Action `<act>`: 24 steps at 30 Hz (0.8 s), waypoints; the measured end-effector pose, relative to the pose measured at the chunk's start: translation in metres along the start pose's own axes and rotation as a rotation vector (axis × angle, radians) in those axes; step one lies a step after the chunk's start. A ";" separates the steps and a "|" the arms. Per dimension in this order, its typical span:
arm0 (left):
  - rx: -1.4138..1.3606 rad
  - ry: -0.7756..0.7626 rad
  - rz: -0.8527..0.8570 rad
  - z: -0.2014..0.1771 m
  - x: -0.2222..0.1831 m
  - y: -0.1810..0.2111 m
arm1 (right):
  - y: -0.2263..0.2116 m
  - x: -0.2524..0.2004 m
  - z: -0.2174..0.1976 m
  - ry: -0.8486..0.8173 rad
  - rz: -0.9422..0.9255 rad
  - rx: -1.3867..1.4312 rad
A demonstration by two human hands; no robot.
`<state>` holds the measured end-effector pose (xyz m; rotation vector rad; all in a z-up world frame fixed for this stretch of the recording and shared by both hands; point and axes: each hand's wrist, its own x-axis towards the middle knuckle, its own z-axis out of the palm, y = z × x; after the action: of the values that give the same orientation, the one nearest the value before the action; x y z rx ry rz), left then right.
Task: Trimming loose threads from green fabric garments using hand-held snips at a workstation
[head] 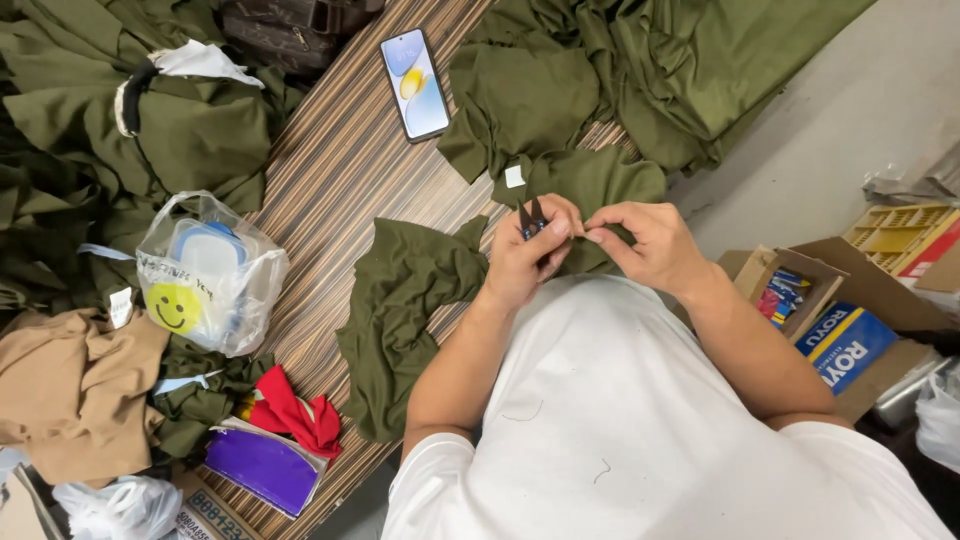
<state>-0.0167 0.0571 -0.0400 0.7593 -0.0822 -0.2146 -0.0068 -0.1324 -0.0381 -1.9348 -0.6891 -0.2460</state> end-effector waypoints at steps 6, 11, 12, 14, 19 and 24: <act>0.011 -0.071 -0.121 -0.009 -0.009 -0.008 | -0.019 0.012 -0.008 -0.138 -0.178 -0.153; 0.590 -0.059 -0.312 -0.025 -0.016 0.006 | -0.026 0.012 -0.017 -0.242 -0.205 -0.265; 0.968 -0.135 -0.363 -0.025 -0.012 0.019 | -0.024 0.013 -0.017 -0.283 -0.183 -0.278; 1.108 -0.229 -0.411 0.008 -0.010 0.062 | -0.010 -0.004 -0.007 -0.280 -0.134 -0.180; 1.184 -0.285 -0.414 0.013 -0.004 0.077 | 0.002 -0.019 0.009 -0.203 0.026 0.141; 0.816 -0.151 -0.277 -0.010 -0.005 0.030 | 0.016 -0.033 0.004 0.046 0.345 0.363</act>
<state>-0.0155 0.0858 -0.0267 1.5695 -0.2153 -0.5168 -0.0247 -0.1454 -0.0675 -1.6574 -0.3319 0.0484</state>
